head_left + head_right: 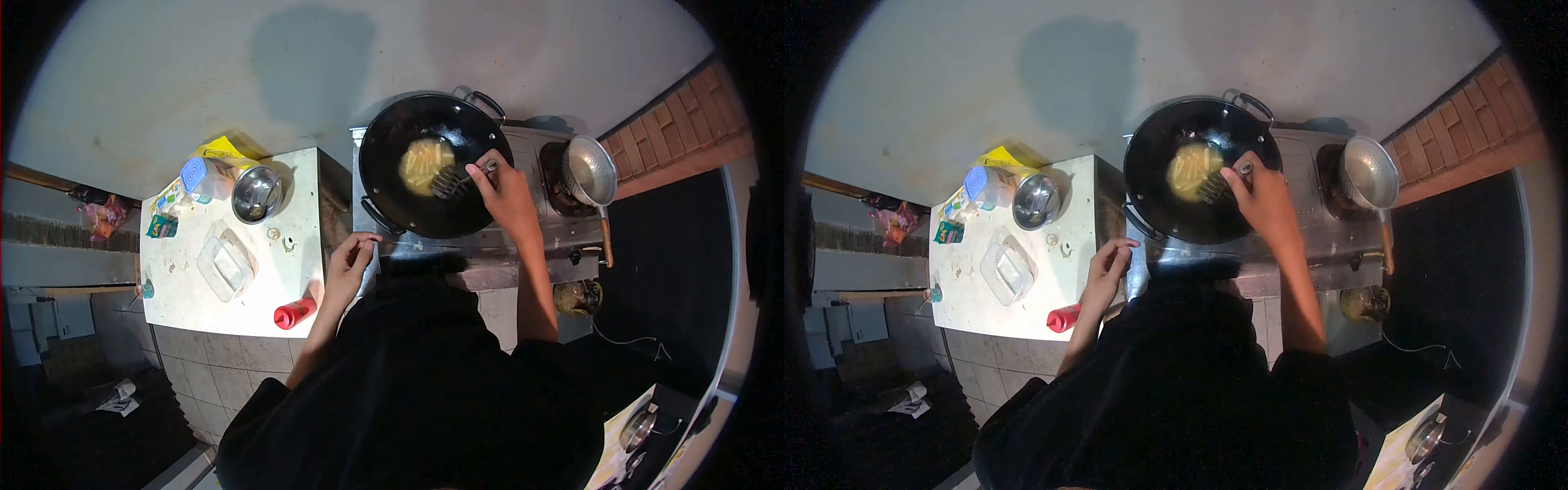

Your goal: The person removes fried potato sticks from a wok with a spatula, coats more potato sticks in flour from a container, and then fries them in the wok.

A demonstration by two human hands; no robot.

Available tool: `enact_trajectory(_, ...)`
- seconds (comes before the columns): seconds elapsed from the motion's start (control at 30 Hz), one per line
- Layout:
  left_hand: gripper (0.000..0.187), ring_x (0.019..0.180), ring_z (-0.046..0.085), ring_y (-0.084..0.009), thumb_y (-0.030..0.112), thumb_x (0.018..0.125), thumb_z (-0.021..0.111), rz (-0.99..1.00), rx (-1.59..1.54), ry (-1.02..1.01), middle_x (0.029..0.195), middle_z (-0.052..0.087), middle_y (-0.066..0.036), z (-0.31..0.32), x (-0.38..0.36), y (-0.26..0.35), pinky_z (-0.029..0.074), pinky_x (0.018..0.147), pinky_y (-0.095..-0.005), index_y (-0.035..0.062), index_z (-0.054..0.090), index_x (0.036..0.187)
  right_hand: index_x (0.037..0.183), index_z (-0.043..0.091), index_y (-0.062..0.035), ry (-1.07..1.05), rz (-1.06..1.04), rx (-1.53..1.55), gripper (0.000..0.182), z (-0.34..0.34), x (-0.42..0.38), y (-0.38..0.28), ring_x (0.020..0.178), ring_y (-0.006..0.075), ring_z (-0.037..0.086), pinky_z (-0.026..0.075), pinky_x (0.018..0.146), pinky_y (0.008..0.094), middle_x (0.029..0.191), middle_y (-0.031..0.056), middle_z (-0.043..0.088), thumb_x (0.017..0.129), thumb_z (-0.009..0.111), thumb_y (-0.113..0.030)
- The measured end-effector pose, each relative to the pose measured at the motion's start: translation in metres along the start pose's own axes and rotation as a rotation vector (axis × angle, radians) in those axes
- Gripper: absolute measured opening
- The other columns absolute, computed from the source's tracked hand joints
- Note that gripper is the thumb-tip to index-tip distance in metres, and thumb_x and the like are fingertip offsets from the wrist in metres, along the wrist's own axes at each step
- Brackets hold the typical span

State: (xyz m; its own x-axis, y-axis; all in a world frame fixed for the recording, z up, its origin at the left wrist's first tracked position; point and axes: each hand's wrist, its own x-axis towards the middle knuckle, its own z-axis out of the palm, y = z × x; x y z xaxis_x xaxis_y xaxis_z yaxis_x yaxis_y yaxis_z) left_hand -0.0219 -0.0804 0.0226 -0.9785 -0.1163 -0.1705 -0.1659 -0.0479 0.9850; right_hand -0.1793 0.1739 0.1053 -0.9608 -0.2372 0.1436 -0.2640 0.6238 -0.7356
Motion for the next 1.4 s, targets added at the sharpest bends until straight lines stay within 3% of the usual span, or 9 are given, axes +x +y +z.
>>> enact_trajectory(0.33,0.018,0.07,0.039,-0.0026,0.019,0.102,0.055,0.013,-0.044,-0.052,0.075,0.047,0.008,0.008,0.001,0.001,0.03,0.063,-0.02,0.0046,0.065,0.107,0.092,0.059,-0.0001,0.053,-0.005,-0.027,0.022,-0.026,-0.022,-0.018,0.054,0.0303,0.058,0.044,0.054,0.036,0.063,0.0176,0.059,0.095,0.064,-0.022)
enact_trajectory(0.53,0.019,0.071,0.038,-0.002,0.018,0.102,0.054,0.051,-0.015,-0.078,0.075,0.048,0.008,0.012,0.003,0.003,0.029,0.062,-0.0199,0.0051,0.066,0.108,0.096,0.063,-0.0005,0.18,0.034,0.042,0.02,-0.017,-0.025,-0.007,0.054,0.0221,0.061,0.045,0.054,0.0337,0.064,0.0147,0.062,0.094,0.065,-0.02)
enact_trajectory(0.6,0.019,0.07,0.038,-0.0018,0.018,0.102,0.054,0.061,-0.003,-0.078,0.075,0.048,0.008,0.011,0.003,0.006,0.028,0.062,-0.0197,0.0051,0.066,0.108,0.099,0.064,-0.0018,0.275,0.083,0.198,0.019,0.003,-0.026,0.016,0.056,0.0143,0.061,0.046,0.054,0.0297,0.065,0.0094,0.064,0.096,0.065,-0.02)
enact_trajectory(0.73,0.019,0.069,0.038,-0.0016,0.019,0.102,0.055,0.027,-0.022,-0.074,0.075,0.048,0.008,0.004,0.001,0.002,0.028,0.061,-0.0193,0.0045,0.066,0.107,0.108,0.062,-0.0046,0.228,0.244,0.537,0.018,0.041,-0.041,0.047,0.061,0.007,0.059,0.047,0.055,0.0225,0.073,0.0033,0.063,0.096,0.064,-0.018)
enact_trajectory(1.0,0.022,0.075,0.042,-0.0037,0.022,0.102,0.055,-0.027,0.081,-0.158,0.081,0.049,0.006,0.014,0.007,0.012,0.032,0.066,-0.0204,0.004,0.066,0.108,0.123,0.051,-0.008,0.174,0.354,0.751,0.035,0.044,-0.071,0.06,0.059,0.0071,0.054,0.043,0.053,0.0226,0.074,0.0029,0.06,0.095,0.067,-0.021)
enact_trajectory(1.23,0.019,0.071,0.039,-0.0027,0.017,0.101,0.057,-0.028,0.102,-0.326,0.077,0.045,0.008,0.027,0.008,0.004,0.031,0.064,-0.0198,0.0028,0.066,0.109,0.125,0.048,-0.0072,0.215,0.417,0.624,0.034,0.038,-0.096,0.063,0.062,0.0084,0.055,0.043,0.054,0.025,0.072,0.0029,0.058,0.097,0.063,-0.019)
enact_trajectory(1.37,0.018,0.072,0.043,-0.0036,0.014,0.1,0.056,-0.016,0.077,-0.342,0.077,0.048,0.005,0.034,0.002,0.011,0.033,0.065,-0.0202,0.0017,0.065,0.11,0.124,0.047,-0.0063,0.264,0.433,0.585,0.034,0.034,-0.112,0.067,0.064,0.0146,0.06,0.048,0.06,0.0299,0.072,0.0079,0.06,0.1,0.058,-0.027)
enact_trajectory(1.4,0.018,0.074,0.046,-0.0056,0.012,0.1,0.055,0.105,0.125,-0.309,0.079,0.049,0.003,0.038,0.001,0.017,0.035,0.067,-0.0211,0.0011,0.065,0.109,0.121,0.05,-0.0038,0.267,0.5,0.465,0.032,0.019,-0.115,0.049,0.068,0.0207,0.062,0.049,0.064,0.0344,0.078,0.0131,0.062,0.1,0.056,-0.028)
